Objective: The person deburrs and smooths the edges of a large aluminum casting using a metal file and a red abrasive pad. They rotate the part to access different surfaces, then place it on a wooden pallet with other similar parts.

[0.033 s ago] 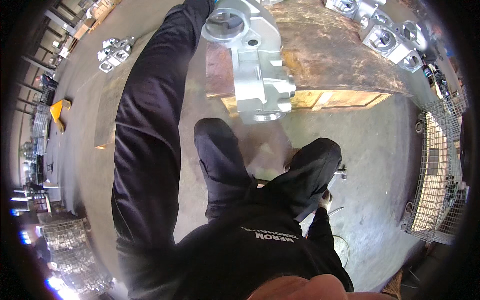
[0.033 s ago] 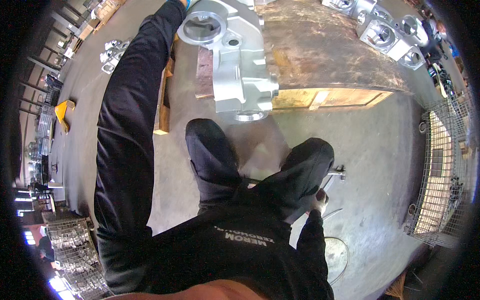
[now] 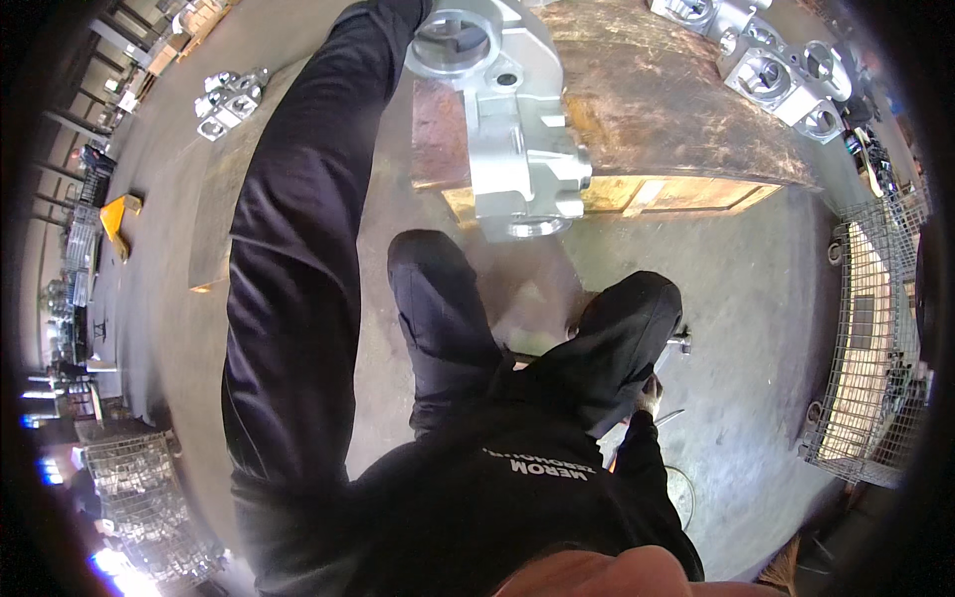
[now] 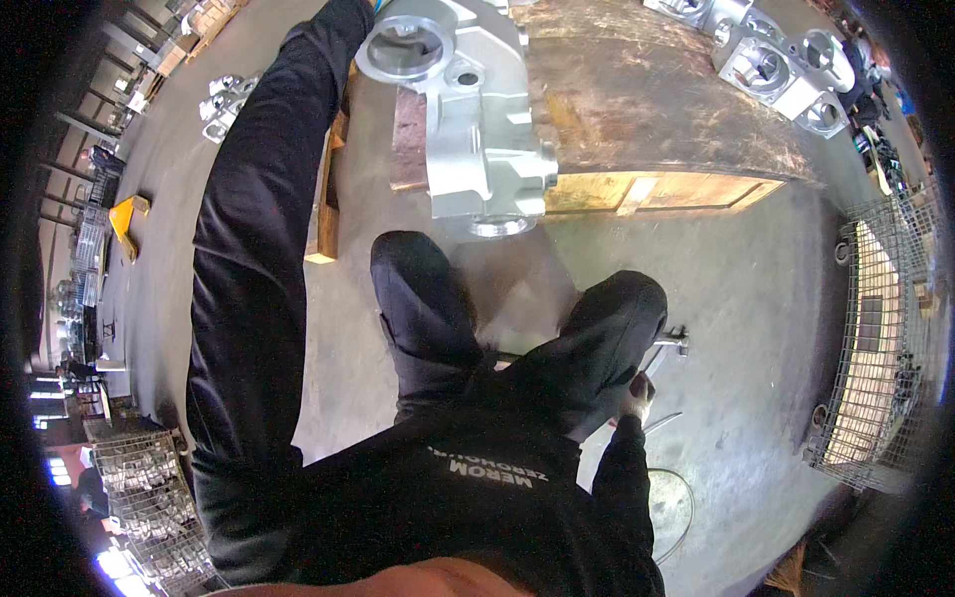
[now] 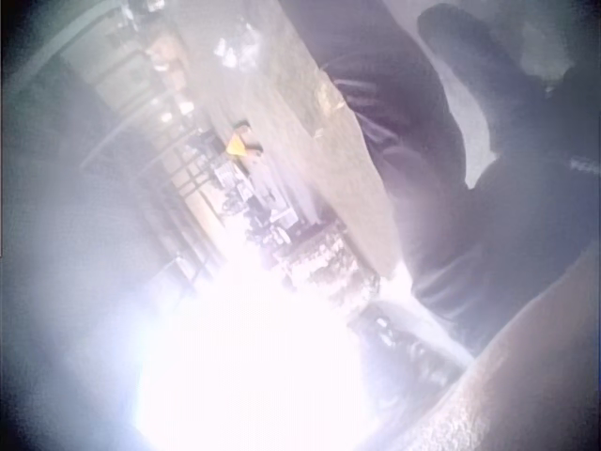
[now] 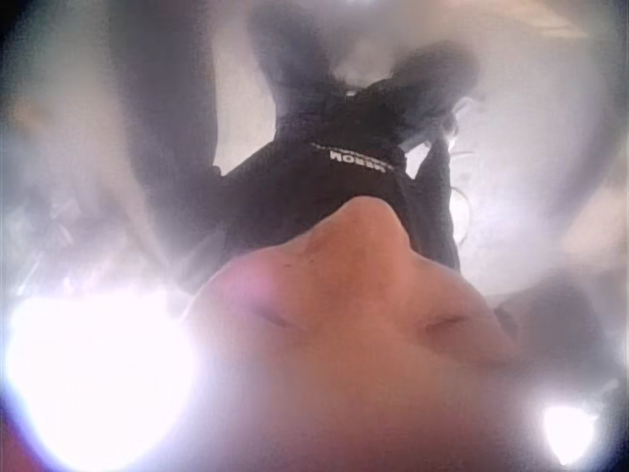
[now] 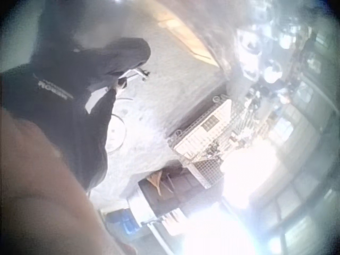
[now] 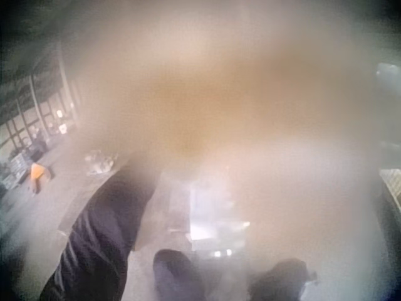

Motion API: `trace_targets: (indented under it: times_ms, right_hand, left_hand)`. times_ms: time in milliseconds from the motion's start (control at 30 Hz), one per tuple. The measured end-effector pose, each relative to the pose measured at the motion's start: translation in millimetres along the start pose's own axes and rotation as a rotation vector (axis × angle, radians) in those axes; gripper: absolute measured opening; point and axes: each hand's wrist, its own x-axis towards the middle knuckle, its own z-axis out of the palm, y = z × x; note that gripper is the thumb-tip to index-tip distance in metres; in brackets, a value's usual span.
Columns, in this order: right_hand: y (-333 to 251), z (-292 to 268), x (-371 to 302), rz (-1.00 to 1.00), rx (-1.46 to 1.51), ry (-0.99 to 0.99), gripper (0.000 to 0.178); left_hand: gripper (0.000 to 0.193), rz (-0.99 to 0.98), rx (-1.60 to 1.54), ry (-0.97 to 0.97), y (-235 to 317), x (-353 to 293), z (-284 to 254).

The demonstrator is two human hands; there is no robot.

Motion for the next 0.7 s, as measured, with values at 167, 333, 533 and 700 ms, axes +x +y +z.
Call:
trace_targets:
  times_ms: [167,333,533,700]
  right_hand:
    - [-3.5,-35.8,-9.0,0.118,-0.187,0.239,0.055]
    - [-112.5,-107.5,-40.1,0.094,-0.139,0.557,0.047]
    - [-294.7,-141.4,-60.5,-0.391,0.321,0.614,0.04]
    - [-449.4,-117.1,-82.5,-0.728,0.517,0.41,0.035]
  left_hand:
    - [0.036,0.023,-0.009,-0.013,0.1,-1.1,-0.4]
    - [0.032,0.05,-0.029,-0.015,2.2,-8.7,-1.9]
    - [0.027,0.06,-0.047,-0.018,6.0,-28.3,-1.6]
    - [0.024,0.073,-0.086,-0.044,1.0,-26.2,2.5]
